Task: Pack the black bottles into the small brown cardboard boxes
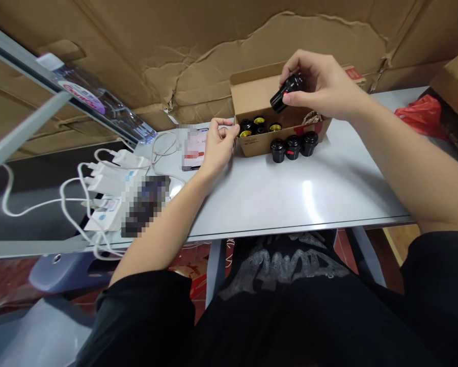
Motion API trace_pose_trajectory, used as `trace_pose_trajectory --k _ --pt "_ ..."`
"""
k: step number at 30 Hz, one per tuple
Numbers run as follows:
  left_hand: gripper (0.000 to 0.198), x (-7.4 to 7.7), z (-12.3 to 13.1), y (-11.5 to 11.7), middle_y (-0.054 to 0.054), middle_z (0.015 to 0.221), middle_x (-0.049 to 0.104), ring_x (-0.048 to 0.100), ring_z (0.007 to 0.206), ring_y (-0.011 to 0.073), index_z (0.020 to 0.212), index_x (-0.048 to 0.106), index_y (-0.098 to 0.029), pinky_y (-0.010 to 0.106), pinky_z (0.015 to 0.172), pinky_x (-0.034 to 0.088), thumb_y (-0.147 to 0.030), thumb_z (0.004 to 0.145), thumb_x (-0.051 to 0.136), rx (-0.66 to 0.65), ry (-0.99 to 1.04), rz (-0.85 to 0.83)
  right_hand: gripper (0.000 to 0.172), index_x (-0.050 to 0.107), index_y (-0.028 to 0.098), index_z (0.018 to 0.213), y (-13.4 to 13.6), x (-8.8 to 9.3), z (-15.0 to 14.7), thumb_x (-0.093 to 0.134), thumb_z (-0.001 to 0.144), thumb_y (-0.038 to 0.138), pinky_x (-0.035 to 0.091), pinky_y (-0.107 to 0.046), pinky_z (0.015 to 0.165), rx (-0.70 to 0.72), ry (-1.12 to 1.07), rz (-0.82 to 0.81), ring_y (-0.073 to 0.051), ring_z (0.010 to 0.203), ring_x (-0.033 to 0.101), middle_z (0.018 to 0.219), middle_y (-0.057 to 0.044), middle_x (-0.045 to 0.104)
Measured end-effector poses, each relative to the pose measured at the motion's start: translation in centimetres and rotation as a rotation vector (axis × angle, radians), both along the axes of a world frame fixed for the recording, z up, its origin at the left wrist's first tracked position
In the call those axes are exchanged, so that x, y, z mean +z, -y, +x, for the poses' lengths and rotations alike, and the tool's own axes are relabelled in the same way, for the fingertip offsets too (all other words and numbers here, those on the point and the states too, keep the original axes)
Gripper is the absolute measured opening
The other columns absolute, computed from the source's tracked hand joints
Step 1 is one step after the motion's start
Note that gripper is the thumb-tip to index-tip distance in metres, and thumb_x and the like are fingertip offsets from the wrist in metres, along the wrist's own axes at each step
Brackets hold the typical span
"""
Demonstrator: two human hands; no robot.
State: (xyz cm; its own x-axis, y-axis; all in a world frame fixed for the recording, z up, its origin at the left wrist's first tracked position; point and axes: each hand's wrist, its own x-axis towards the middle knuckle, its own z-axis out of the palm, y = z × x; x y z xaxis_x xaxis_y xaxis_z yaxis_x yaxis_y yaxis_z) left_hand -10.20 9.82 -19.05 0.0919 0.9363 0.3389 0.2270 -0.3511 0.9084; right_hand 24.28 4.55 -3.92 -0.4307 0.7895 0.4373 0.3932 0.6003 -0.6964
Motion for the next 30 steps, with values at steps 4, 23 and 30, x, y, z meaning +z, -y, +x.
trace_pose_trajectory --k 4,23,30 --pt "0.102 -0.1 0.3 0.2 -0.008 0.079 0.047 0.048 0.066 0.0171 0.136 0.064 -0.035 0.034 0.065 0.04 -0.12 0.083 0.086 -0.013 0.03 -0.022 0.033 0.064 0.035 0.11 -1.1 -1.4 0.2 0.089 0.09 0.039 0.052 -0.043 0.102 -0.063 0.03 -0.048 -0.027 0.109 0.065 0.126 -0.009 0.081" --pt "0.102 -0.5 0.2 0.6 -0.002 0.084 0.052 0.062 0.067 0.0196 0.167 0.075 -0.041 0.037 0.067 0.06 -0.117 0.098 0.073 -0.038 -0.028 -0.011 0.053 0.074 0.03 0.119 -0.7 -2.4 -1.2 0.099 0.076 0.048 0.066 -0.052 0.083 -0.176 -0.126 -0.168 -0.03 0.091 0.086 0.122 -0.013 0.085" --pt "0.106 0.2 0.4 1.1 -0.003 0.083 0.052 0.058 0.064 0.0174 0.163 0.075 -0.042 0.035 0.066 0.054 -0.121 0.092 0.075 -0.067 -0.017 -0.024 0.056 0.072 0.031 0.122 -1.4 -2.9 -1.2 0.105 0.08 0.048 0.071 -0.051 0.097 -0.139 -0.162 -0.171 -0.026 0.097 0.085 0.135 -0.011 0.084"
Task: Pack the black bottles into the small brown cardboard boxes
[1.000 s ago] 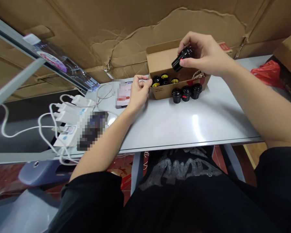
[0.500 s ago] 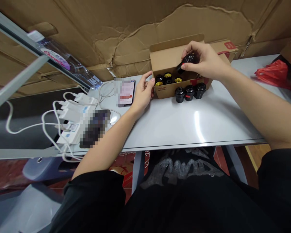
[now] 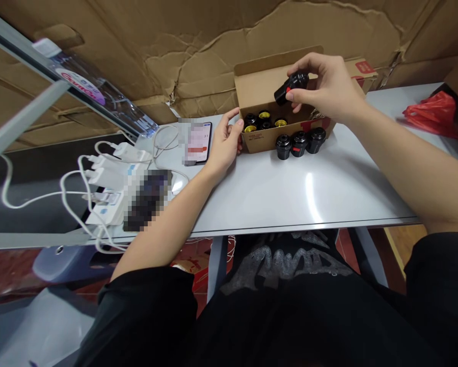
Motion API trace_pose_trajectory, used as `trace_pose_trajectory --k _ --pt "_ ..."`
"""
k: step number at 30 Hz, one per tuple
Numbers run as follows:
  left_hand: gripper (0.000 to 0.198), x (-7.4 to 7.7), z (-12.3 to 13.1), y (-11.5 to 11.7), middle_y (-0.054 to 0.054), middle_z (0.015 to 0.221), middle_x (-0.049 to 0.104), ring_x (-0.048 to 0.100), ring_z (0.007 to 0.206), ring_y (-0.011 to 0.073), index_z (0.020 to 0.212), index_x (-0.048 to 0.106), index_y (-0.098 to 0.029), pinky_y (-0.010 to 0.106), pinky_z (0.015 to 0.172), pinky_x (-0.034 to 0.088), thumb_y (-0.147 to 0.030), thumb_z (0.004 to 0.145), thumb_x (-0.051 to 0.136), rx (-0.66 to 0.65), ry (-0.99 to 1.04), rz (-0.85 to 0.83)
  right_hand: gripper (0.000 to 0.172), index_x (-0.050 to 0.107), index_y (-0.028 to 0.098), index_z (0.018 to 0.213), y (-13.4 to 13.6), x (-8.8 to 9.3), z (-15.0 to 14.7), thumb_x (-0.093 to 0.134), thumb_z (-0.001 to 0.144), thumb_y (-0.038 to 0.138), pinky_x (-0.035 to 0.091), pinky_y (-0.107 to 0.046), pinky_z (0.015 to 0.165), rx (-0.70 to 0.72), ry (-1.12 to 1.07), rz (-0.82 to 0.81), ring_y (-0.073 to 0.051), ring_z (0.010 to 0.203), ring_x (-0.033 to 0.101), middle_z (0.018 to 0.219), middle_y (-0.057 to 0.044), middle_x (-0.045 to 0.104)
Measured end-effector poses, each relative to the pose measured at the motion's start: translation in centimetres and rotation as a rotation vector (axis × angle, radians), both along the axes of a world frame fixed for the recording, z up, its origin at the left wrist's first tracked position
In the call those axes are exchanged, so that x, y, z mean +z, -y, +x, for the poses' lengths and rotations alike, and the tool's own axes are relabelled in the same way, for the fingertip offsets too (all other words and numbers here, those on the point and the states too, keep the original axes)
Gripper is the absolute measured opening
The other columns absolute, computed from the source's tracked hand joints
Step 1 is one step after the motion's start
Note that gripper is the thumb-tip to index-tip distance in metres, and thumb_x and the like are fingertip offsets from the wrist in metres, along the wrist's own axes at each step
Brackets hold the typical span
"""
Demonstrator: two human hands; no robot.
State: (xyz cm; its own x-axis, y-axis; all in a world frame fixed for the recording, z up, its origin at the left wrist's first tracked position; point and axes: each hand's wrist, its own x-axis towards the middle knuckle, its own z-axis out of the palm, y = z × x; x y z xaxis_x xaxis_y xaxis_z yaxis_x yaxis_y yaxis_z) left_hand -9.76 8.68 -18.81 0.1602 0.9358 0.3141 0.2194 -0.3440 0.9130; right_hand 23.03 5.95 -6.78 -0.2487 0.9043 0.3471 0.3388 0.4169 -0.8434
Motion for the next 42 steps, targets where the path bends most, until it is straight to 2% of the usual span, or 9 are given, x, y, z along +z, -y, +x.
trace_pose_trajectory --k 8,11,14,18,24,28,31,36,42 --pt "0.11 -0.9 -0.2 -0.9 -0.003 0.082 0.053 0.052 0.062 0.0157 0.168 0.072 -0.04 0.03 0.059 0.046 -0.119 0.092 0.077 -0.013 0.025 -0.009 0.038 0.073 0.034 0.107 0.0 0.2 0.1 0.097 0.079 0.043 0.061 -0.047 0.088 0.022 -0.011 0.032 -0.024 0.094 0.068 0.128 -0.007 0.08" --pt "0.107 -2.1 -0.6 -1.8 -0.003 0.084 0.052 0.057 0.065 0.0152 0.171 0.07 -0.04 0.029 0.066 0.054 -0.118 0.098 0.073 -0.044 0.04 0.033 0.032 0.078 0.037 0.099 0.0 0.1 -0.1 0.096 0.074 0.047 0.057 -0.049 0.094 -0.013 -0.045 0.026 -0.028 0.101 0.067 0.121 -0.003 0.082" --pt "0.097 -2.6 -0.8 -2.2 -0.002 0.086 0.053 0.062 0.069 0.0162 0.173 0.069 -0.041 0.031 0.075 0.061 -0.111 0.106 0.07 -0.069 0.045 0.058 0.037 0.081 0.038 0.101 -0.4 -0.3 -0.1 0.1 0.07 0.048 0.057 -0.049 0.092 -0.016 -0.056 -0.005 -0.03 0.104 0.071 0.125 -0.003 0.084" --pt "0.1 -2.7 -1.0 -2.3 -0.002 0.087 0.057 0.059 0.064 0.0144 0.174 0.071 -0.039 0.028 0.064 0.057 -0.112 0.105 0.07 -0.042 0.028 0.039 0.047 0.083 0.036 0.104 -1.1 -0.8 0.1 0.104 0.064 0.048 0.059 -0.05 0.083 -0.012 -0.081 -0.044 -0.03 0.098 0.074 0.131 -0.005 0.086" --pt "0.094 -3.4 -1.2 -2.9 -0.002 0.086 0.056 0.065 0.067 0.0135 0.172 0.073 -0.041 0.029 0.072 0.067 -0.109 0.106 0.071 -0.049 0.046 0.064 0.052 0.087 0.034 0.113 -1.2 -1.0 0.1 0.104 0.067 0.051 0.06 -0.055 0.092 0.046 -0.028 -0.062 -0.031 0.086 0.078 0.109 -0.002 0.088" --pt "0.096 -3.3 -1.2 -2.8 -0.003 0.085 0.054 0.065 0.067 0.0138 0.174 0.072 -0.041 0.031 0.073 0.067 -0.109 0.106 0.071 -0.053 0.045 0.058 0.053 0.084 0.033 0.115 -1.2 -1.1 0.0 0.103 0.068 0.05 0.064 -0.058 0.095 0.029 -0.07 -0.033 -0.032 0.092 0.081 0.12 -0.004 0.087" --pt "0.095 -2.8 -1.0 -2.2 -0.003 0.086 0.055 0.064 0.065 0.0135 0.175 0.071 -0.039 0.029 0.069 0.064 -0.108 0.108 0.07 -0.053 0.036 0.05 0.055 0.082 0.034 0.114 -1.5 -1.3 0.1 0.104 0.068 0.052 0.067 -0.061 0.097 0.01 -0.092 -0.025 -0.032 0.092 0.081 0.128 -0.006 0.084" --pt "0.092 -2.1 -0.8 -1.7 -0.003 0.084 0.055 0.06 0.061 0.0136 0.172 0.072 -0.04 0.026 0.058 0.055 -0.107 0.108 0.074 -0.043 0.044 0.032 0.047 0.079 0.04 0.108 -1.7 -1.4 0.2 0.105 0.071 0.055 0.064 -0.065 0.097 0.0 -0.041 -0.022 -0.032 0.087 0.075 0.106 -0.001 0.081" --pt "0.096 -3.1 -1.2 -2.6 -0.002 0.088 0.057 0.063 0.066 0.0146 0.176 0.069 -0.041 0.034 0.074 0.068 -0.108 0.108 0.068 -0.053 0.025 0.037 0.043 0.078 0.043 0.103 -1.2 -1.2 0.2 0.106 0.073 0.057 0.062 -0.064 0.092 -0.04 0.001 -0.002 -0.034 0.087 0.072 0.106 0.0 0.085"
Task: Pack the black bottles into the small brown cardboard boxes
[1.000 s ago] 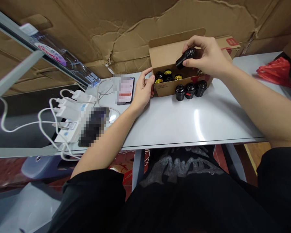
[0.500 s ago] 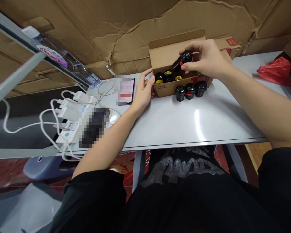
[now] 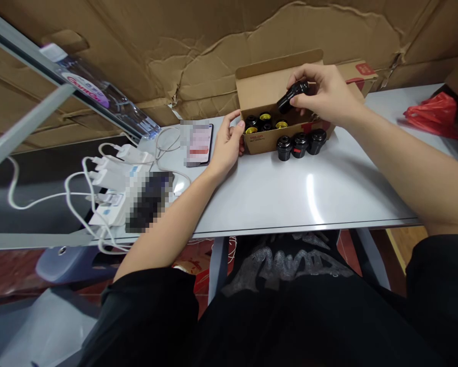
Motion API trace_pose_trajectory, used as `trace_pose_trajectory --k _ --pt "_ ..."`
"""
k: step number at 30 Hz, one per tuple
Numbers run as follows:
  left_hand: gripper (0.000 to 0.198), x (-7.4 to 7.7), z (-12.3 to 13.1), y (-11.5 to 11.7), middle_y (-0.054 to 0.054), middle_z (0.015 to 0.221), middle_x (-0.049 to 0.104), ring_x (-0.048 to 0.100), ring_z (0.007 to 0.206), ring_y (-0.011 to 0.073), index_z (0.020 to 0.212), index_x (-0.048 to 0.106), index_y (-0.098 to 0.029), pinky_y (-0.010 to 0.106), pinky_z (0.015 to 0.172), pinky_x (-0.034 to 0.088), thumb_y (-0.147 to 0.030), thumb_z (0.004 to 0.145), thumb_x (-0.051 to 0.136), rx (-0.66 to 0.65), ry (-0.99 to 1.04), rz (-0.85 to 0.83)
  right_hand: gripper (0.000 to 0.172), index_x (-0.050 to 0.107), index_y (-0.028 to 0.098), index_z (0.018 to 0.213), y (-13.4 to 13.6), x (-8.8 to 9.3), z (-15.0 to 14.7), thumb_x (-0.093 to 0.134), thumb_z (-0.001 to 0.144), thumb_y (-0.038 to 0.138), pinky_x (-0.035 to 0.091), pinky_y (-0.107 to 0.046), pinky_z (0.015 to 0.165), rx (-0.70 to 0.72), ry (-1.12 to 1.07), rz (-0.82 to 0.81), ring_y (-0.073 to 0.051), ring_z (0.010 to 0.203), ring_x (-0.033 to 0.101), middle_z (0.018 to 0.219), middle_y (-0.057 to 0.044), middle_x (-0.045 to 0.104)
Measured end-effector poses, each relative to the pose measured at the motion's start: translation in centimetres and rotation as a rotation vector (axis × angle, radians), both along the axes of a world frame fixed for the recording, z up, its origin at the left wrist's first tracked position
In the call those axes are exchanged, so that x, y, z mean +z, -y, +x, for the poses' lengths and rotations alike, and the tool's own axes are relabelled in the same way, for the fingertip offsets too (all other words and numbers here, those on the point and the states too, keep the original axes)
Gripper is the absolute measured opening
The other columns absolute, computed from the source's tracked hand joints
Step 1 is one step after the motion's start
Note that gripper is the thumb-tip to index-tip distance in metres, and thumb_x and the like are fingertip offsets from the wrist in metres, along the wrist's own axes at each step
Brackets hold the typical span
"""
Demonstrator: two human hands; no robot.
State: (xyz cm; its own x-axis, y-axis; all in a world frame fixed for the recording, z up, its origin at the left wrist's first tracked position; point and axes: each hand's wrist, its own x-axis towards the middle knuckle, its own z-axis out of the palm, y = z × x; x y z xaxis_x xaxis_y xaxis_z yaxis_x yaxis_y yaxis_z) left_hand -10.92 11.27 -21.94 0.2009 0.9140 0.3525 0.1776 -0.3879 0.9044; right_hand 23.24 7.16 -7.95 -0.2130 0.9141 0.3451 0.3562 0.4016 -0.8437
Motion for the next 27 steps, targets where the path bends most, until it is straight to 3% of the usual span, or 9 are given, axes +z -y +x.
trace_pose_trajectory --k 5,9,13,17,21,27 --pt "0.097 -0.7 -0.2 -0.6 -0.002 0.09 0.057 0.067 0.071 0.015 0.176 0.07 -0.041 0.037 0.08 0.073 -0.109 0.108 0.065 0.0 0.004 0.027 0.055 0.078 0.046 0.105 0.1 -0.1 -0.1 0.114 0.066 0.061 0.065 -0.065 0.096 0.003 -0.058 -0.047 -0.034 0.093 0.074 0.114 0.004 0.089" --pt "0.096 -0.9 -0.3 -0.6 -0.001 0.091 0.058 0.074 0.076 0.017 0.177 0.07 -0.042 0.04 0.086 0.076 -0.109 0.108 0.065 -0.01 0.008 0.031 0.055 0.08 0.05 0.103 0.3 -0.1 -0.2 0.117 0.065 0.066 0.068 -0.067 0.097 0.017 -0.091 -0.055 -0.035 0.099 0.076 0.114 0.005 0.09" --pt "0.096 -0.4 -0.1 -0.2 -0.001 0.092 0.061 0.074 0.074 0.0168 0.175 0.071 -0.043 0.039 0.084 0.075 -0.109 0.106 0.067 -0.003 0.009 0.016 0.053 0.085 0.054 0.1 0.2 -0.2 -0.2 0.117 0.061 0.072 0.065 -0.069 0.093 0.03 -0.062 -0.078 -0.039 0.095 0.081 0.101 0.005 0.088" --pt "0.095 0.6 0.4 0.8 0.0 0.09 0.06 0.074 0.075 0.0187 0.172 0.072 -0.042 0.039 0.084 0.074 -0.109 0.106 0.07 -0.004 0.034 0.001 0.062 0.083 0.049 0.102 -0.2 -0.3 -0.3 0.119 0.055 0.067 0.063 -0.069 0.098 0.004 -0.11 -0.055 -0.04 0.1 0.082 0.093 0.004 0.086" --pt "0.096 1.5 0.8 1.7 -0.001 0.089 0.058 0.074 0.078 0.0196 0.171 0.073 -0.042 0.04 0.085 0.073 -0.11 0.103 0.071 -0.024 0.049 0.011 0.06 0.078 0.044 0.104 -0.3 -0.3 -0.3 0.117 0.061 0.061 0.063 -0.066 0.102 -0.004 -0.15 -0.039 -0.036 0.097 0.079 0.111 0.001 0.09" --pt "0.098 1.3 0.7 1.4 -0.001 0.087 0.06 0.077 0.078 0.0201 0.168 0.076 -0.039 0.041 0.086 0.076 -0.111 0.101 0.074 0.008 0.065 -0.02 0.047 0.076 0.043 0.104 0.0 -0.2 -0.3 0.107 0.071 0.057 0.057 -0.06 0.093 -0.003 -0.077 -0.018 -0.032 0.086 0.068 0.102 0.002 0.084"
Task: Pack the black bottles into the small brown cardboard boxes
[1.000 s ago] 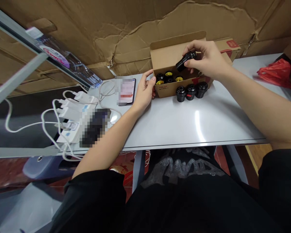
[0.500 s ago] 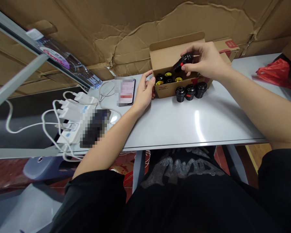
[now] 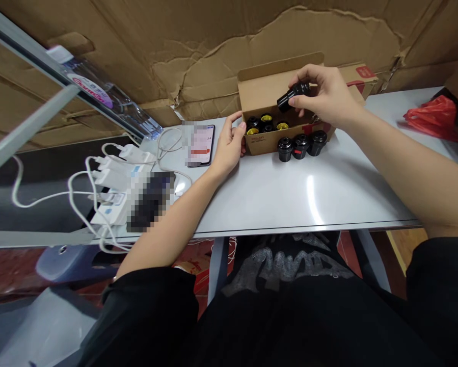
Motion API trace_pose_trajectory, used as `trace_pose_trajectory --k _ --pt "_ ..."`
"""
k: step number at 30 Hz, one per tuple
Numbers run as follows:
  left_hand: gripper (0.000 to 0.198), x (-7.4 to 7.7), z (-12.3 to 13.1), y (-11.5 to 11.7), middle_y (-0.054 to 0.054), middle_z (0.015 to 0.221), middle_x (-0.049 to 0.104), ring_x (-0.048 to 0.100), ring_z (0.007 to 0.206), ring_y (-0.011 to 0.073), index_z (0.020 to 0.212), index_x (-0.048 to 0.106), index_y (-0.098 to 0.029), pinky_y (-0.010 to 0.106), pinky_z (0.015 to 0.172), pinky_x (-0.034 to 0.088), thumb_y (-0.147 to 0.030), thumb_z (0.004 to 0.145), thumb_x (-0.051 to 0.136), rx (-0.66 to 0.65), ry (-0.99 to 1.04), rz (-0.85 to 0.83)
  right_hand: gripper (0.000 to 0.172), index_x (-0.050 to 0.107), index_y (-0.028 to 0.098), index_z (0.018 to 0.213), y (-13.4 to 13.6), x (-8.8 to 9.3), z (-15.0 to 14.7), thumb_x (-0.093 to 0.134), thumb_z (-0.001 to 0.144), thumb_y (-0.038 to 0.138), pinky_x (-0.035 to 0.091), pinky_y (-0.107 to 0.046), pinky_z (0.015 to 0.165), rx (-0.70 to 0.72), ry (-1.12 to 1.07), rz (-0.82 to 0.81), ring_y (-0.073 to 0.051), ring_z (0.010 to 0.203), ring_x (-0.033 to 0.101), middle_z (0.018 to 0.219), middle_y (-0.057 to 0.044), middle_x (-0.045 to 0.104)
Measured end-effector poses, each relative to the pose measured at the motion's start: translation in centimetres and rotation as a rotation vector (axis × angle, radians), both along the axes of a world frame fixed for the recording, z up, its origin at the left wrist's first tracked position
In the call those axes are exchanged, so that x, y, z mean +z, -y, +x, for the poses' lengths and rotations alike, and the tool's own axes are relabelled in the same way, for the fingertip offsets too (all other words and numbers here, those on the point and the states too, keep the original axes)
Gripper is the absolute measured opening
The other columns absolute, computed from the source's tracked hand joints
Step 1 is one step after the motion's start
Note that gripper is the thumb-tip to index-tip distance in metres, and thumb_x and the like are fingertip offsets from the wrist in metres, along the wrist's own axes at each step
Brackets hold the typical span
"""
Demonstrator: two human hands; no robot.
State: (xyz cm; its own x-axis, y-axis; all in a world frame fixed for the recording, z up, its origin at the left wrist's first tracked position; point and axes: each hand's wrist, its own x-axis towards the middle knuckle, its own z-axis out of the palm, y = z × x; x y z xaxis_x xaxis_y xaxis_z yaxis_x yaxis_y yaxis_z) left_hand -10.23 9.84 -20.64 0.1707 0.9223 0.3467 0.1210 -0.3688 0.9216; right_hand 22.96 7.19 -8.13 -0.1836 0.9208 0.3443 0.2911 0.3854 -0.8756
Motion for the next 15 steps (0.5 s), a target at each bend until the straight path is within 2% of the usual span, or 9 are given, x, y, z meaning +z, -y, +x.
trace_pose_trajectory --k 2,7,11,13,15 --pt "0.096 -0.2 -0.1 -0.3 -0.001 0.087 0.06 0.077 0.078 0.0201 0.169 0.075 -0.039 0.04 0.085 0.075 -0.11 0.104 0.072 -0.005 -0.006 0.004 0.043 0.077 0.042 0.104 0.0 0.0 0.0 0.104 0.073 0.054 0.056 -0.059 0.092 -0.008 -0.001 0.005 -0.031 0.084 0.066 0.105 0.002 0.084" --pt "0.099 -0.4 -0.1 -0.5 -0.002 0.085 0.057 0.073 0.072 0.0185 0.17 0.072 -0.038 0.037 0.078 0.072 -0.111 0.104 0.069 -0.006 -0.03 0.027 0.05 0.079 0.041 0.109 0.3 0.0 -0.1 0.104 0.068 0.055 0.057 -0.056 0.093 -0.018 0.007 -0.023 -0.03 0.088 0.068 0.111 0.001 0.088" --pt "0.098 -0.2 0.1 -0.2 -0.004 0.083 0.055 0.069 0.069 0.0177 0.168 0.072 -0.038 0.037 0.075 0.069 -0.112 0.103 0.072 -0.007 -0.014 0.024 0.046 0.086 0.038 0.116 0.4 0.0 -0.2 0.098 0.077 0.06 0.057 -0.055 0.093 -0.005 0.057 -0.043 -0.03 0.087 0.071 0.115 -0.002 0.086" --pt "0.098 0.0 0.2 -0.1 -0.004 0.081 0.053 0.065 0.067 0.0169 0.167 0.072 -0.038 0.035 0.073 0.067 -0.112 0.103 0.072 -0.006 -0.012 0.031 0.049 0.088 0.036 0.121 0.0 -0.3 0.0 0.095 0.082 0.065 0.06 -0.057 0.095 0.009 0.152 -0.015 -0.03 0.09 0.072 0.124 -0.006 0.086" --pt "0.098 0.1 0.3 0.0 -0.005 0.081 0.052 0.063 0.066 0.0162 0.166 0.072 -0.039 0.035 0.073 0.065 -0.113 0.102 0.073 -0.002 -0.01 0.039 0.055 0.091 0.032 0.127 -0.6 -0.9 0.2 0.096 0.086 0.069 0.063 -0.061 0.104 0.008 0.28 0.069 -0.033 0.099 0.076 0.14 -0.012 0.084"
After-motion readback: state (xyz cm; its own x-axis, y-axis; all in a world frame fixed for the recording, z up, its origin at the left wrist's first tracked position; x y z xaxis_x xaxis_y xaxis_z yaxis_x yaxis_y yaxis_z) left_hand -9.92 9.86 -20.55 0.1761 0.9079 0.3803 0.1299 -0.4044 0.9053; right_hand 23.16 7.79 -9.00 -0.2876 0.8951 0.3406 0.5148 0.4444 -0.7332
